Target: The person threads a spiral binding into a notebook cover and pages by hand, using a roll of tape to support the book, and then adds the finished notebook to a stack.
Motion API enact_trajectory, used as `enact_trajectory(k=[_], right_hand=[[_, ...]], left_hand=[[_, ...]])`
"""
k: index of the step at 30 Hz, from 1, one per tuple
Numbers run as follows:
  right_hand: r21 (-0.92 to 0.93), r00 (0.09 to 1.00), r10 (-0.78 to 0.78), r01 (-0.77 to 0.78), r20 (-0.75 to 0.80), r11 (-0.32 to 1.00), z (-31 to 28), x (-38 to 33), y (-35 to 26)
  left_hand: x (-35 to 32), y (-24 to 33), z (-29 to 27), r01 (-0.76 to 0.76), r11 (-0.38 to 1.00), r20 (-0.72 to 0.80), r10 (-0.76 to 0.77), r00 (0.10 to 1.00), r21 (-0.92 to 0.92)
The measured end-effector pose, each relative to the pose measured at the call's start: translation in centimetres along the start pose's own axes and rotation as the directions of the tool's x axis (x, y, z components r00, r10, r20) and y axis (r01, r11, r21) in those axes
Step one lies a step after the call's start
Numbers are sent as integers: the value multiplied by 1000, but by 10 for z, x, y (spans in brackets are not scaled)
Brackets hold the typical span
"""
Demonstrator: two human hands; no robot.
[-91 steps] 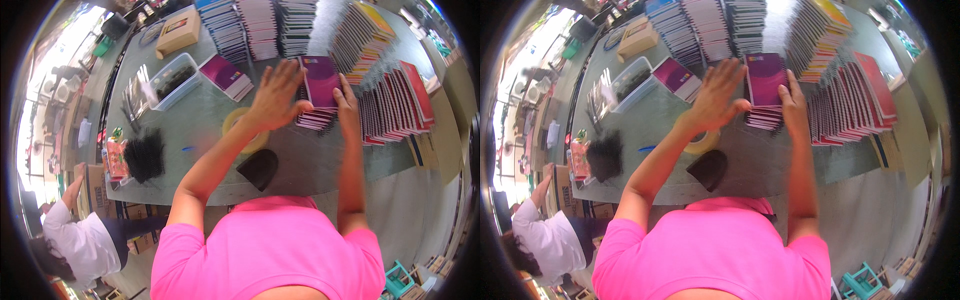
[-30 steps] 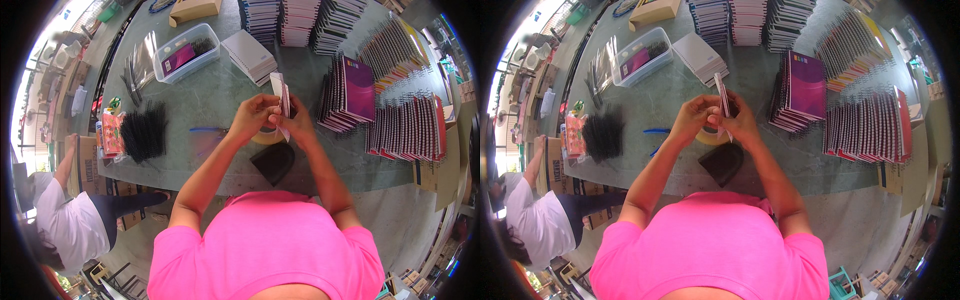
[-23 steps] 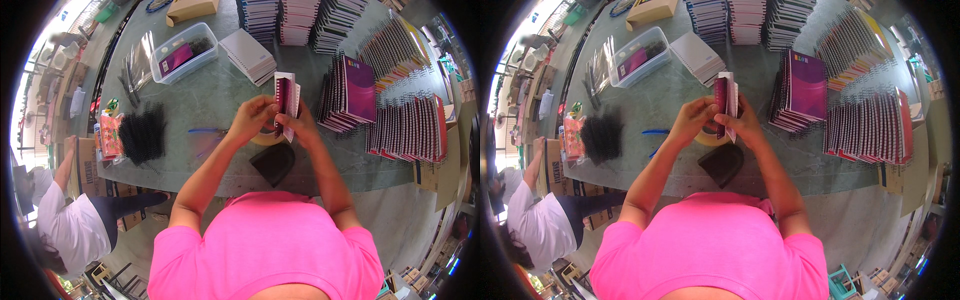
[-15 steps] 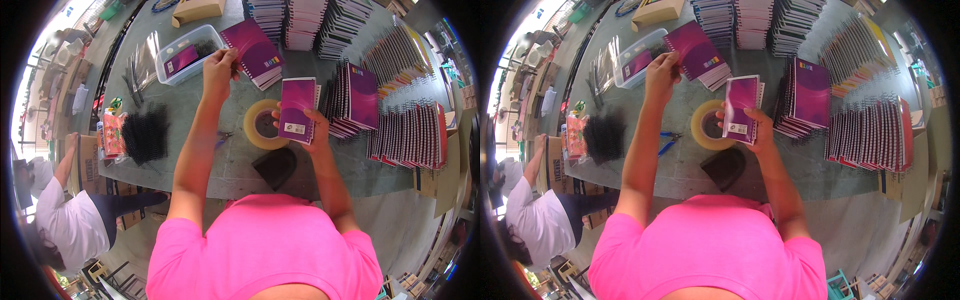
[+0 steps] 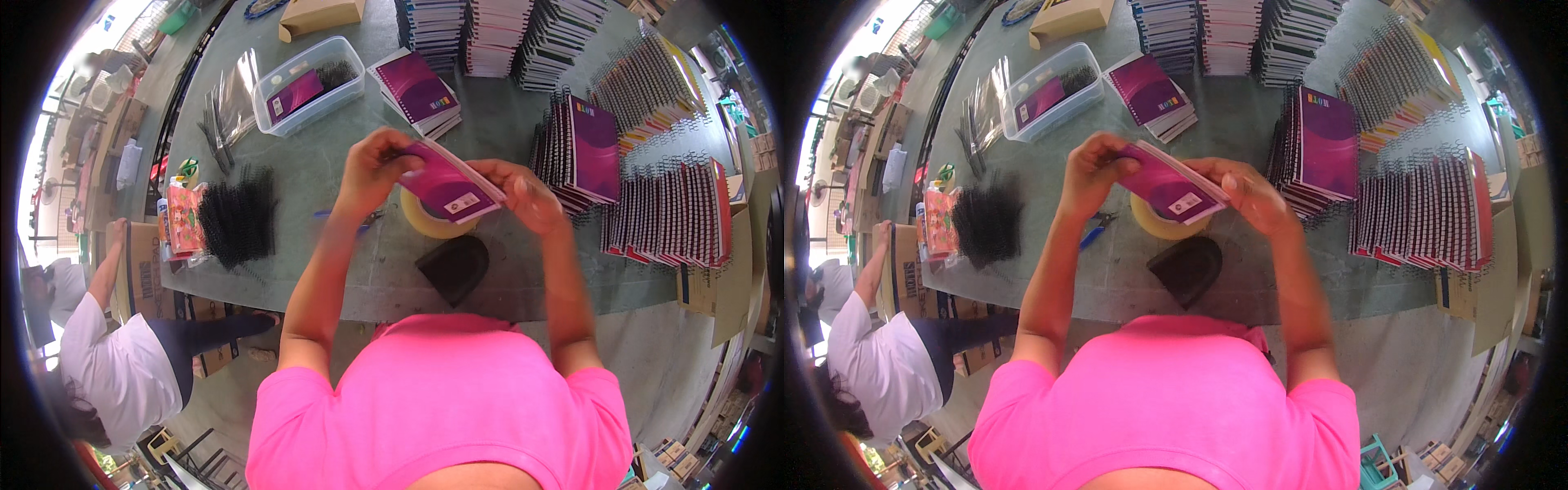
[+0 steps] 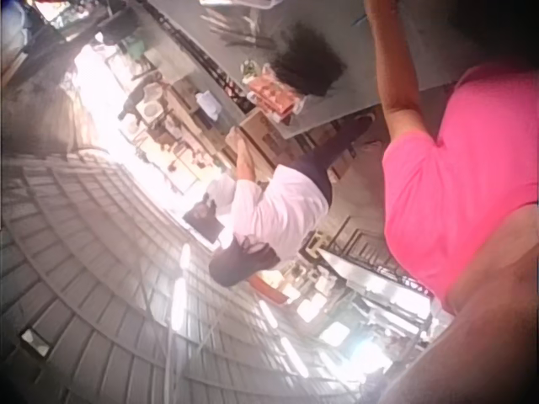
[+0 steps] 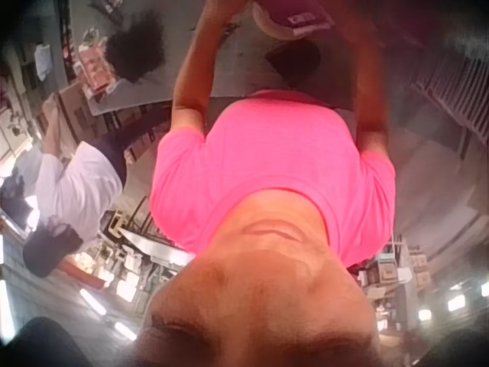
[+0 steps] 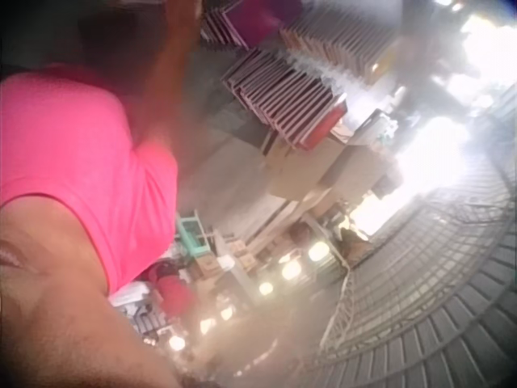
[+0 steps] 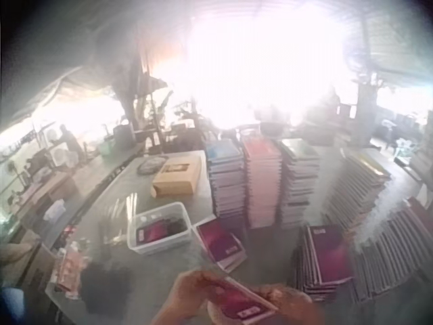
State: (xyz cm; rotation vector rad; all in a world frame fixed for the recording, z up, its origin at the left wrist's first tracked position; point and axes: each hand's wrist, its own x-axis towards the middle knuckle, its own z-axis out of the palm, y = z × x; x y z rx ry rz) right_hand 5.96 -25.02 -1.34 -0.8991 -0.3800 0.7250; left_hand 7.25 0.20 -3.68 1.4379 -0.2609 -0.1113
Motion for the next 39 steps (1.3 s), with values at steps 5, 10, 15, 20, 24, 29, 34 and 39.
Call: enact_trajectory(k=[5, 10, 15, 20, 24, 29, 34, 39], right_hand=[[-480, 903, -194, -16, -385, 877, -13, -9, 44], [-450, 828, -338, 119, -447, 885, 1, 1, 41], [-620, 834, -276, -97, -477, 779, 8, 7, 62], [-404, 800, -307, 89, -516, 910, 9, 8, 55], [-614, 811, -361, 2, -460, 789, 3, 1, 78], [-599, 808, -299, -82, -508, 796, 0, 4, 82], [-824, 790, -530, 56, -309, 564, 6, 1, 75], [-966, 754, -635, -4, 167, -259, 73, 28, 39]], left_hand=[[-17, -13, 8, -134, 962, -235, 77, 969, -238], [-20, -6, 7, 33, 995, -37, -36, 999, -90], [-20, -30, 18, 164, 986, 60, -165, 984, 27], [-18, -17, 10, -18, 992, 126, 2, 992, 126], [-26, -32, 28, 146, 983, 100, -157, 983, 108], [-32, -34, 24, 56, 989, 82, -68, 994, 137], [-42, -60, 25, 30, 999, 114, -33, 993, 28], [-44, -44, 26, 10, 965, 13, -14, 1000, 262]])
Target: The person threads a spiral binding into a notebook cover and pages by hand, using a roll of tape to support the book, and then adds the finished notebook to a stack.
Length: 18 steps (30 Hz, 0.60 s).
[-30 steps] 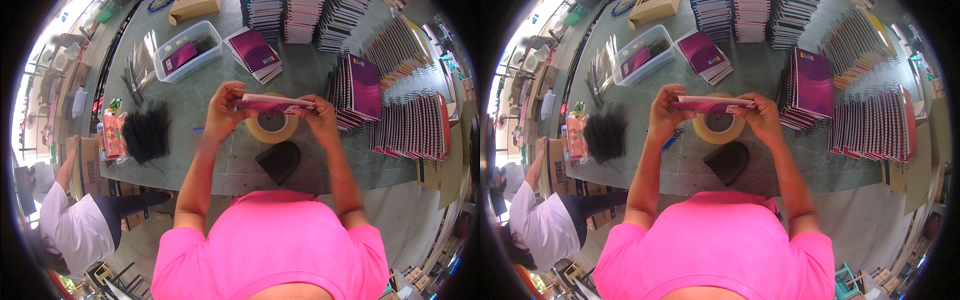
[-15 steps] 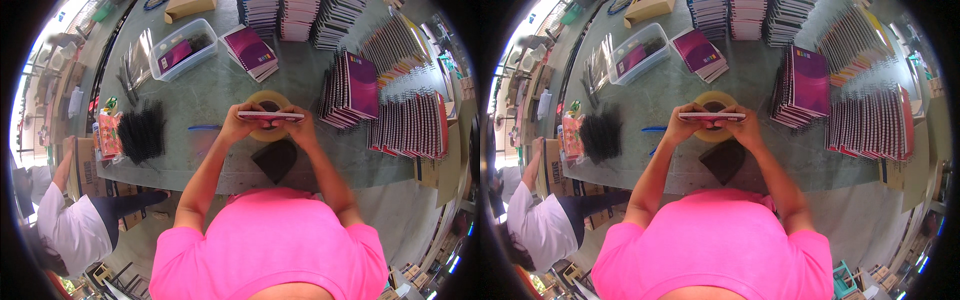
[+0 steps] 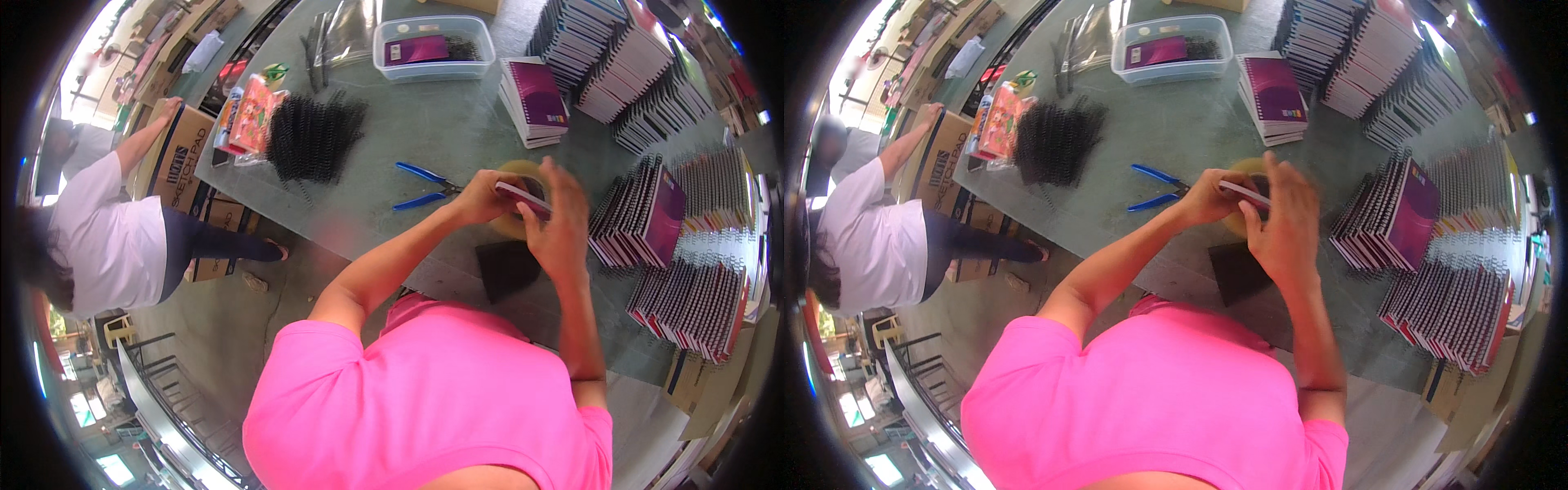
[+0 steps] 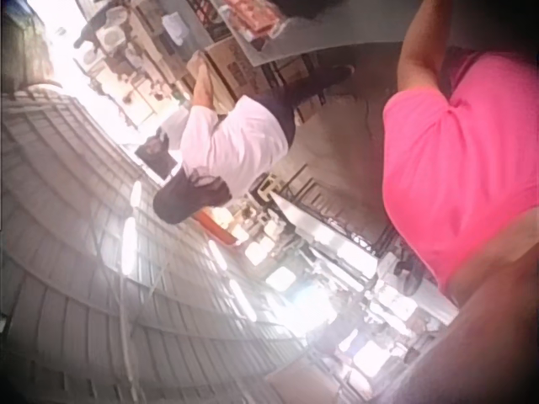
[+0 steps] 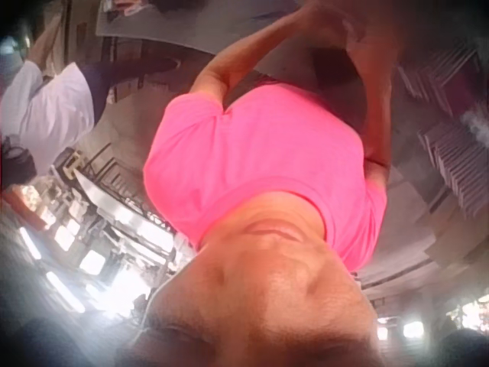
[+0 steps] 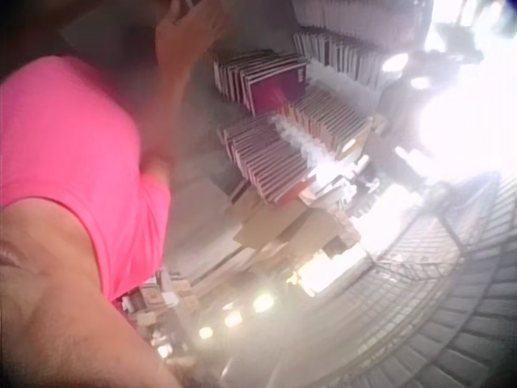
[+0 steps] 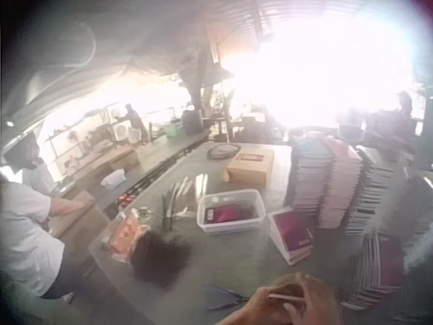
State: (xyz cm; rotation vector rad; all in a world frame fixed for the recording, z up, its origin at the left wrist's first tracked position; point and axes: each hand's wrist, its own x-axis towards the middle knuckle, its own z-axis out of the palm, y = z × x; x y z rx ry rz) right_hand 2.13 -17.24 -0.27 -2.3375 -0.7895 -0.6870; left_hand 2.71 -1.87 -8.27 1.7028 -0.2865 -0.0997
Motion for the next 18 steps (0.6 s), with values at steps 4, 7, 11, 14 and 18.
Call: enact_trajectory(k=[4, 7, 11, 14, 18], right_hand=[[100, 962, 34, -63, 270, 993, 19, -7, 11], [83, 959, 46, -72, 280, 994, 24, -14, 17], [100, 977, -16, -5, 212, 995, 32, -11, 20], [82, 982, -1, -14, 189, 997, 35, -11, 27], [67, 974, 16, -32, 228, 997, 21, -4, 18]], left_hand=[[-16, 5, -20, -176, 948, -61, 199, 978, 266], [-51, -7, -87, 1, 795, -304, 231, 924, 607], [-118, -35, -146, 672, 400, -755, 83, 651, 624], [-129, -39, -137, 760, 236, -780, -17, 626, 605], [-119, -20, -135, 658, 418, -764, 160, 625, 626]])
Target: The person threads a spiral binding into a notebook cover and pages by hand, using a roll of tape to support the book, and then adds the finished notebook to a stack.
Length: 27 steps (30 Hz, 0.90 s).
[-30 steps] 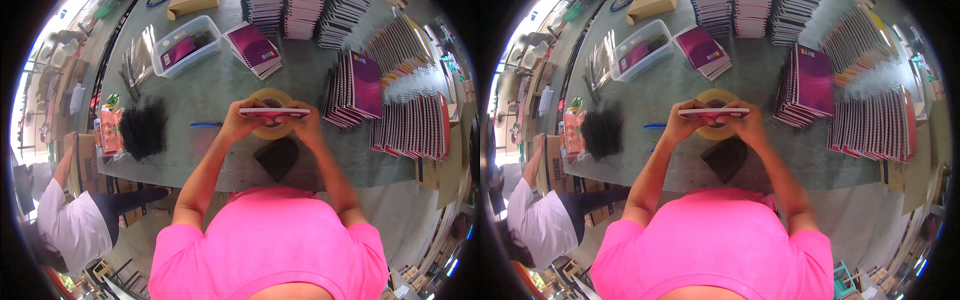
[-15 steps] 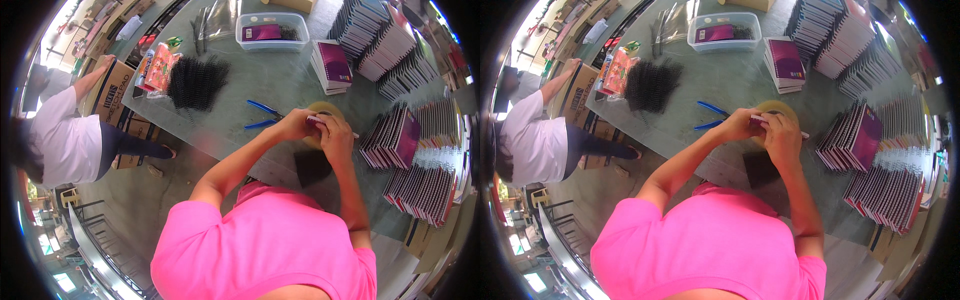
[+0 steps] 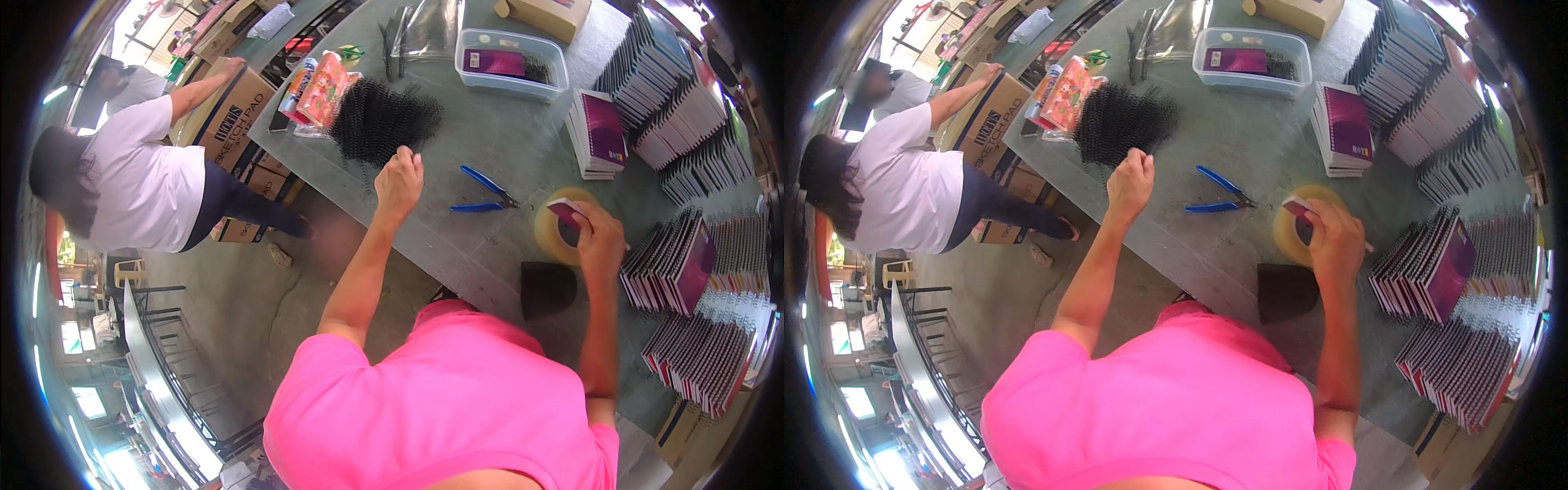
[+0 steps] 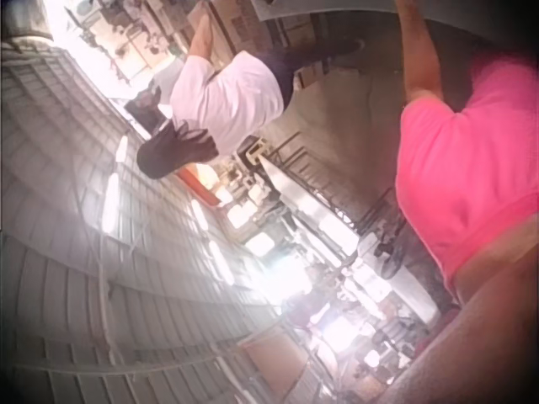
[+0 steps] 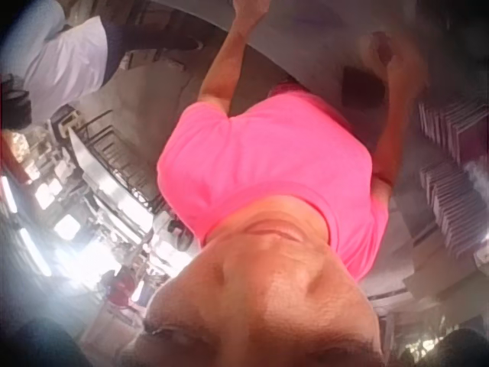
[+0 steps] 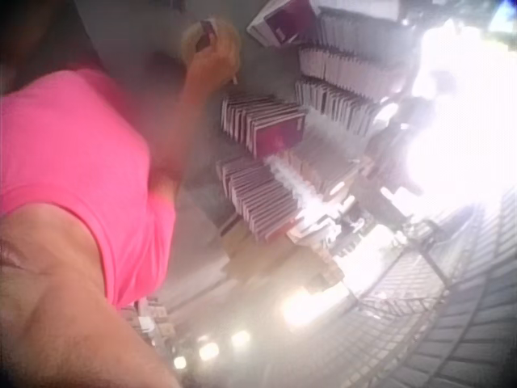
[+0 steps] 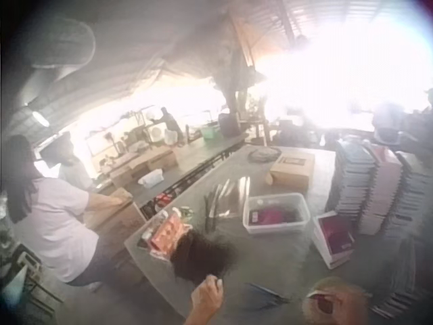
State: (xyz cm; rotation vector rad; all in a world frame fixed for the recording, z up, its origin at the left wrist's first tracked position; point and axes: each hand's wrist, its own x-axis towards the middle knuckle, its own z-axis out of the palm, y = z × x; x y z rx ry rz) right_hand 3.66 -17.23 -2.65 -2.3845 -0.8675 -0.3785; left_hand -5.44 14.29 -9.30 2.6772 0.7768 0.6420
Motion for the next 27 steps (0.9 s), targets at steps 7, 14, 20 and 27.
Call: enact_trajectory(k=[7, 14, 20, 27], right_hand=[[33, 997, -79, 79, 3, 996, 9, 10, 9], [82, 997, -77, 76, 9, 994, 11, 3, 3], [71, 999, 20, -23, 45, 997, 9, 4, -1], [78, 999, 28, -31, 41, 996, 10, 5, 0]], left_hand=[[17, -7, 16, -73, 924, -83, 45, 996, -376], [6, -34, 19, 26, 902, 235, 84, 968, -430], [25, 0, -6, 252, 563, 260, -67, 963, -787], [39, 27, -23, 53, 742, -10, -80, 997, -668]])
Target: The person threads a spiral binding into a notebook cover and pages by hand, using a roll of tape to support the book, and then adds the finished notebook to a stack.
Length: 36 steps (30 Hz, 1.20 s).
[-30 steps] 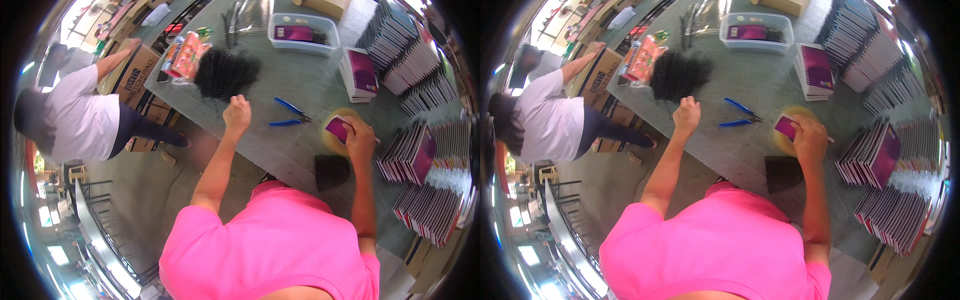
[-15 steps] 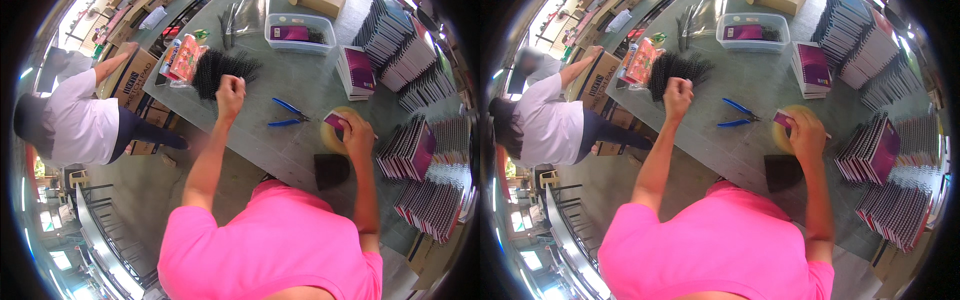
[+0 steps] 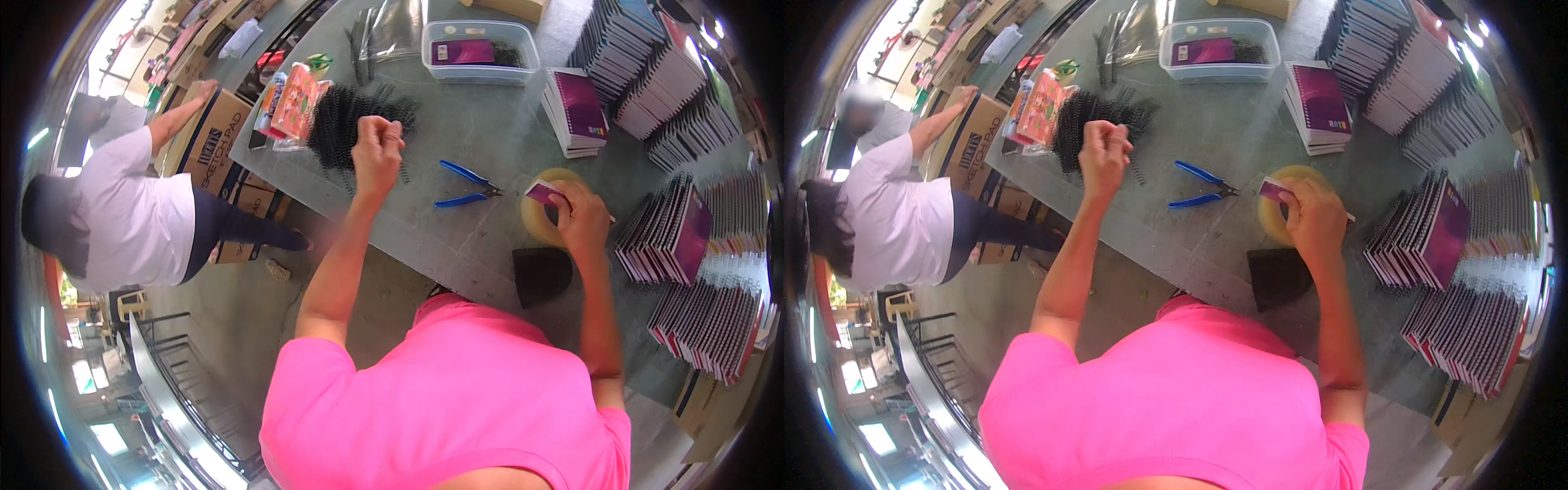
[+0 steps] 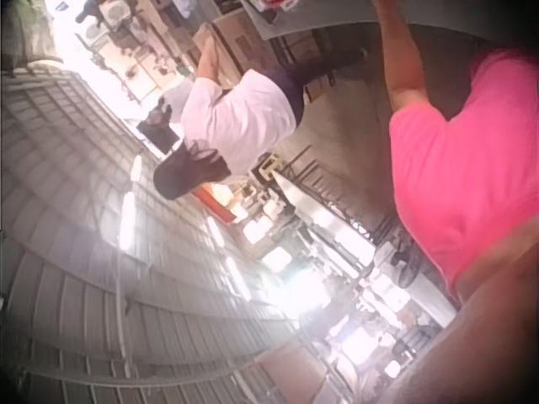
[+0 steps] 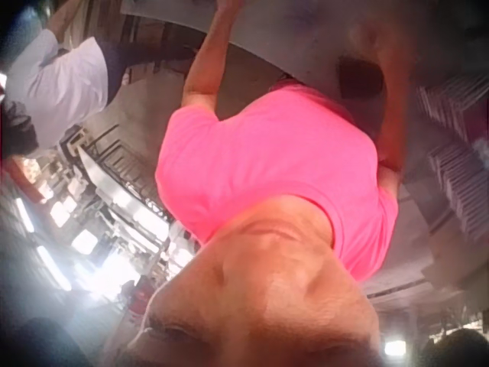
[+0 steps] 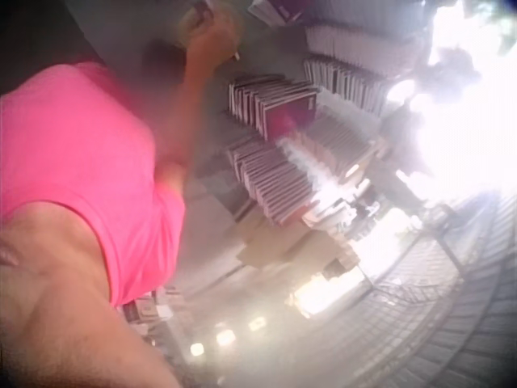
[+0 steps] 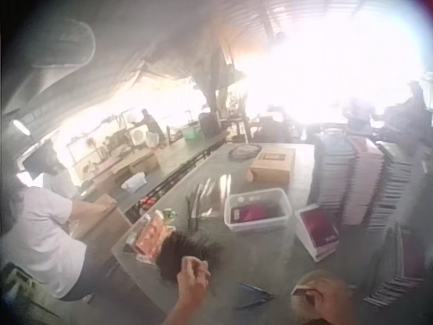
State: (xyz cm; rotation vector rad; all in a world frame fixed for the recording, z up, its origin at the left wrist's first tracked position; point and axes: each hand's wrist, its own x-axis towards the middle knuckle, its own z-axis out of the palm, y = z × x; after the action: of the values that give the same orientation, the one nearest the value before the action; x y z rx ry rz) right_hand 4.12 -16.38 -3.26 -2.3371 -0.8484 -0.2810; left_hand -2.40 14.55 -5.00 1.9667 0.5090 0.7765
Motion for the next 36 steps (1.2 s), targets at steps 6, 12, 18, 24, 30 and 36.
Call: enact_trajectory(k=[6, 12, 18, 24, 30, 36], right_hand=[[6, 994, -95, 96, -54, 995, 1, 0, 6], [-35, 999, -31, 31, -8, 999, -1, 2, 5], [2, 1000, -29, 29, -1, 1000, 0, 0, -2], [21, 990, -68, 71, -121, 997, -1, 0, 14], [-25, 999, -26, 26, -19, 999, -5, 6, 4], [1, 988, 152, -153, -21, 988, 2, 6, 18]], left_hand=[[-18, -17, -10, -133, 889, 252, 20, 968, 439], [-19, -51, -62, 105, 514, -29, -154, 988, 851], [-45, -59, -85, 68, 806, -76, -29, 997, 588], [-30, 63, -64, -201, 936, -38, 221, 975, 290], [-21, 73, 4, -98, 983, 318, 143, 937, -155], [-73, 67, 101, 153, 983, 831, -4, 556, -98]])
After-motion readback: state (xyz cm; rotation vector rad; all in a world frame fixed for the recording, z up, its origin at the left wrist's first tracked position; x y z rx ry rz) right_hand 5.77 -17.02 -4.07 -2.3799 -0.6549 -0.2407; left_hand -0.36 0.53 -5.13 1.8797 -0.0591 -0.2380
